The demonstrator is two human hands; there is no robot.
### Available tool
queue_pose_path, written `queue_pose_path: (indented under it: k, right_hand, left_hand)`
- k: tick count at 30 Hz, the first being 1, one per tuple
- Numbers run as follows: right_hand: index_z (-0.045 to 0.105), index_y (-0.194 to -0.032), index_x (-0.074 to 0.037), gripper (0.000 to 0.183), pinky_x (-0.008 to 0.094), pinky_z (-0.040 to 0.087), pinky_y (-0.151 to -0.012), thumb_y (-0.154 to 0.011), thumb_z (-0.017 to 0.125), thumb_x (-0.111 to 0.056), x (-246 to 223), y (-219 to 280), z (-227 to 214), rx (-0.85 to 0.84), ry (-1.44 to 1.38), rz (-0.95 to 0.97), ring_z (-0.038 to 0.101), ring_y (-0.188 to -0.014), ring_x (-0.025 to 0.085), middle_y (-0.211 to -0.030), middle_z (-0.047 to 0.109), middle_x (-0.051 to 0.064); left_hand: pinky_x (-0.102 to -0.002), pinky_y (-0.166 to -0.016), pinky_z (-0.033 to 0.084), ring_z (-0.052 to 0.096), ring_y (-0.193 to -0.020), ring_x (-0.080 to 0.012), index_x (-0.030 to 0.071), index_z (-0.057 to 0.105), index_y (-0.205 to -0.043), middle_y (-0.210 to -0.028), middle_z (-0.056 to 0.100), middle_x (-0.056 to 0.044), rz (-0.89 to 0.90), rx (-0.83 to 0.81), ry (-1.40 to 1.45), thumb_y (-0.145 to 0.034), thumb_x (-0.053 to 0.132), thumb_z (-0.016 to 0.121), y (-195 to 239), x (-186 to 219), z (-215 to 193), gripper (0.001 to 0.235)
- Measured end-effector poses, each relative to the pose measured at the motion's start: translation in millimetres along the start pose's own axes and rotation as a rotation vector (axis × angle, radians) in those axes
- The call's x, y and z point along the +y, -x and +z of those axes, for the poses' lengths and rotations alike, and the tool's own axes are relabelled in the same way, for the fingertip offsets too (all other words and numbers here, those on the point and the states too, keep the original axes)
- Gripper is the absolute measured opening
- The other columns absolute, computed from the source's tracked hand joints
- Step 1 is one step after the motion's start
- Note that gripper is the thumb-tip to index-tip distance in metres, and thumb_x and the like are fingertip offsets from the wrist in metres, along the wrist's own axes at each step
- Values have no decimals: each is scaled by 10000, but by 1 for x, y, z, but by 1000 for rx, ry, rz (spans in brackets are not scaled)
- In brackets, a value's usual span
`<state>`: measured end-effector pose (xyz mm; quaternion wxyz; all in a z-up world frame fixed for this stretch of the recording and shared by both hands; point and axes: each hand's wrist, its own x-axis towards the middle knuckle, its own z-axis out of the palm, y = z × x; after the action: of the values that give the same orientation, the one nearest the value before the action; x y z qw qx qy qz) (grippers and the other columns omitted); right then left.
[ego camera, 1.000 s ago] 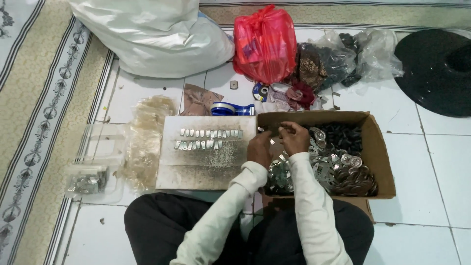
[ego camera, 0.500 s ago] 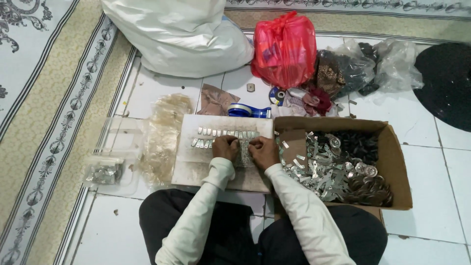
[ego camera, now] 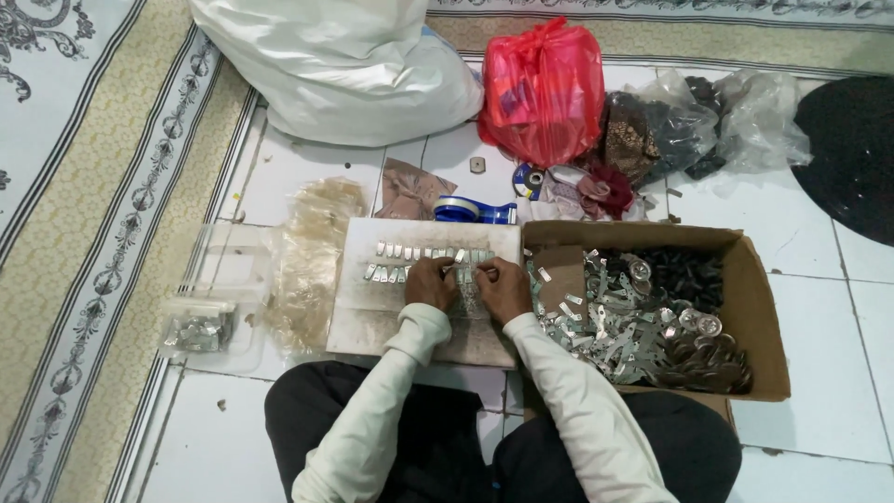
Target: Arranging small metal hardware components from a box onto a template board while sitting on the floor.
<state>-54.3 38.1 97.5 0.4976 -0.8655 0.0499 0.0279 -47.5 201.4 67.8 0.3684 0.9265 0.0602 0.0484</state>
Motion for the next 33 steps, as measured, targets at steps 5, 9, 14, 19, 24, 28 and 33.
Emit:
queue_pose_path:
  k: [5, 9, 14, 19, 24, 28, 33]
  right_hand:
    - [765, -1143, -156, 236, 549, 609, -857, -930, 669, -115, 13, 2, -1, -72, 162, -137, 728, -1004, 415, -1018, 758, 179]
    - [738, -1203, -251, 266, 537, 607, -886, -951, 660, -214, 22, -1, 9, -121, 312, -139, 714, -1036, 386, -1052, 689, 129]
    - [752, -1157, -200, 241, 516, 601, -883, -925, 690, -174, 25, -5, -2, -62, 186, -169, 713, -1012, 398, -1006, 698, 143]
    - [783, -1111, -133, 220, 457, 601, -814, -894, 756, -149, 24, -15, -91, 201, 77, -208, 724, -954, 378, -940, 742, 177]
    - [814, -1058, -279, 286, 490, 604, -929, -816, 743, -145, 40, -16, -165, -6, 514, 7, 747, -1001, 369, -969, 800, 68]
    - [828, -1037, -262, 254, 517, 616, -918, -805, 747, -197, 103, -25, -146, -126, 652, 168, 759, -1029, 353, -987, 813, 96]
    - [786, -948, -42, 184, 529, 638, -755, -889, 611, -38, 87, -14, -126, -259, 850, 210, 781, -855, 362, -900, 798, 189]
  left_hand:
    - [-488, -787, 613, 725, -853, -411, 139, 801, -1043, -827, 670, -174, 92, -24, -109, -840, 133, 725, 21, 10, -28, 217]
    - [-439, -751, 608, 720, -817, -374, 162, 788, -1035, -844, 644, -135, 134, 42, -97, -821, 117, 746, 29, -18, -1, 222]
    - [-426, -705, 603, 709, -782, -356, 174, 764, -995, -836, 633, -114, 204, 101, -80, -816, 128, 749, 30, -30, 21, 185]
    - [-369, -621, 590, 708, -712, -309, 108, 759, -939, -809, 623, -106, 284, 187, 94, -852, 74, 753, 36, 17, 40, 94]
    - [-390, -652, 613, 740, -835, -332, 124, 737, -1004, -983, 660, -116, 644, 12, -132, -820, 70, 709, 49, 89, 77, 194]
    - [-400, -745, 612, 744, -966, -324, 137, 759, -926, -1060, 721, -104, 650, -269, -351, -877, 128, 631, 45, 105, 148, 137]
    - [-412, -727, 590, 769, -922, -283, 149, 799, -922, -944, 797, -49, 515, -531, -755, -929, 146, 530, 29, 94, 200, 269]
